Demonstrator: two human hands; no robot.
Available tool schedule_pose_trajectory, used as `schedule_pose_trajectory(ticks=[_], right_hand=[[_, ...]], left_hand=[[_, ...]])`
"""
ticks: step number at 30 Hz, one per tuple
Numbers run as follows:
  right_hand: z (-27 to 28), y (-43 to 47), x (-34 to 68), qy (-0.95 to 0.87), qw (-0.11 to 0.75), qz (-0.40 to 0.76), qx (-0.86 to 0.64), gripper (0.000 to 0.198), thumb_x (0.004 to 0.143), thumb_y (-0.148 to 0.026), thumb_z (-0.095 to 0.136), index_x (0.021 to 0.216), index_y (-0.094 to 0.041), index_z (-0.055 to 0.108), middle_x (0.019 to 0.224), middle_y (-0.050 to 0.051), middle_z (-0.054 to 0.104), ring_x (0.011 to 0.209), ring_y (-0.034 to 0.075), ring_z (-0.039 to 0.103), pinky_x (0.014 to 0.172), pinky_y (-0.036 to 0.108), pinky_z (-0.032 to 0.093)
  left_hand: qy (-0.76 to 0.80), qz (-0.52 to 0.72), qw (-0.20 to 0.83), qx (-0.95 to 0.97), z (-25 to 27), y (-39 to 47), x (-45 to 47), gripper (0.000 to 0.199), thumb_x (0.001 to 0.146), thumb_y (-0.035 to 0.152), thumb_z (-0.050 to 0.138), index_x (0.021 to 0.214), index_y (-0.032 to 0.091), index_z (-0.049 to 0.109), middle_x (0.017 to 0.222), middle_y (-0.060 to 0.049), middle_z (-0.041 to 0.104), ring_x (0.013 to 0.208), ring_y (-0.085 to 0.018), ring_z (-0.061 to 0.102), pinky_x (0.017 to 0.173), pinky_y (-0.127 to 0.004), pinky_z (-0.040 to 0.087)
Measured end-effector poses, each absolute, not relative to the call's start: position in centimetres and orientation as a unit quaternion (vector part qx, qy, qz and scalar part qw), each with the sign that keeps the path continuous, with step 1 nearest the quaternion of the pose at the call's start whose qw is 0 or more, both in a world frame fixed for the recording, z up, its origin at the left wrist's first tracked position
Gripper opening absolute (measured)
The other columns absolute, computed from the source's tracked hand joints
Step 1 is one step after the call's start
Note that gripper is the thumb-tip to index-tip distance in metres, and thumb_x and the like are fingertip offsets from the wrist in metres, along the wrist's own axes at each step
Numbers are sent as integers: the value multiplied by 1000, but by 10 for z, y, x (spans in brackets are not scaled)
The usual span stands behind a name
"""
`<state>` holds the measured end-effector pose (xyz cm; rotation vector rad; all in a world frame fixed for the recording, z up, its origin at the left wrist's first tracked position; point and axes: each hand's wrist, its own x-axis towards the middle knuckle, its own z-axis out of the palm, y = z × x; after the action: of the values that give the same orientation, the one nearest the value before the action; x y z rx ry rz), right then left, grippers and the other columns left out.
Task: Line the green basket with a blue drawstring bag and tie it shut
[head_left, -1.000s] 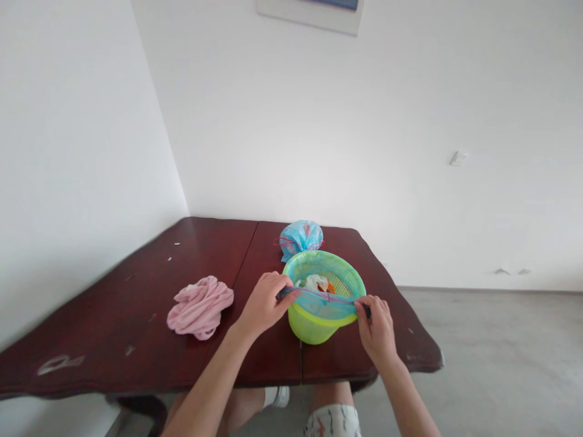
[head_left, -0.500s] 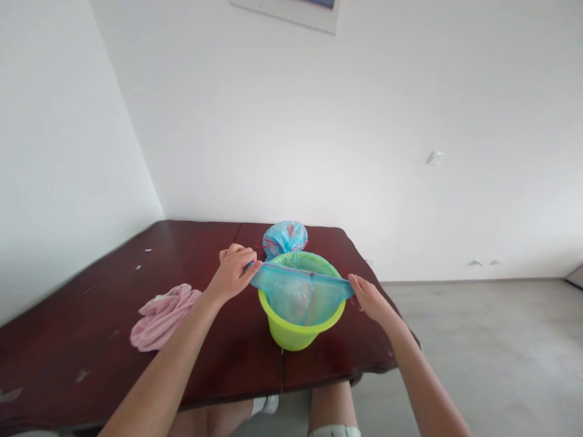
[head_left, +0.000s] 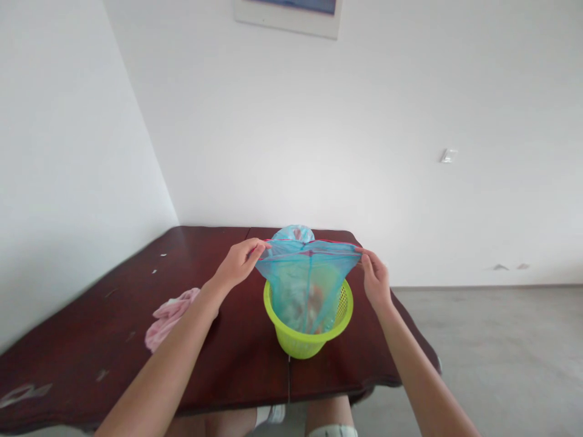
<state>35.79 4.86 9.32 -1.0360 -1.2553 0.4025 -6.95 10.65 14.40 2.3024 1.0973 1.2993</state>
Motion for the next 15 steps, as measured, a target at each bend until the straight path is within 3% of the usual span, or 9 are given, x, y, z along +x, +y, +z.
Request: schedule_pose_trajectory(ticks=[2,5,9,12,15], right_hand=[[99,27,350,-566,680,115,-453,47,116,-65,68,132,-26,85,135,13,87,124,32,81,110,49,65],[104,-3,344,-580,676,110,-441,33,114,-57,76,119,-27,87,115,10,88,104,28,81,94,42,65],[107,-29,345,-594,650,172,-442,39,106,-54,88,84,-25,73,88,5,76,78,21,68,69,33,54],[111,-37,351,-581,629,226,-464,36,99,-51,93,99,-27,66,78,-2,65,68,18,59,61,29,46],[115,-44,359,-603,563,275,-494,40,96,-47,89,124,-28,67,74,-7,61,65,18,56,60,28,44]], left_hand=[[366,473,119,793,146,94,-73,38,120,55,62,115,23,80,123,-10,88,113,-28,82,101,-37,61],[346,514,142,772,145,74,-77,19,114,42,72,110,24,68,138,-13,85,131,-30,81,115,-43,62],[336,521,232,750,138,46,-86,12,113,32,66,123,25,65,154,-17,78,136,-31,82,108,-44,68],[383,480,256,747,132,30,-101,26,112,31,61,137,27,64,160,-16,77,141,-31,80,112,-47,66],[470,396,224,756,127,18,-123,35,111,34,57,145,29,65,145,-11,85,135,-32,82,113,-48,63]])
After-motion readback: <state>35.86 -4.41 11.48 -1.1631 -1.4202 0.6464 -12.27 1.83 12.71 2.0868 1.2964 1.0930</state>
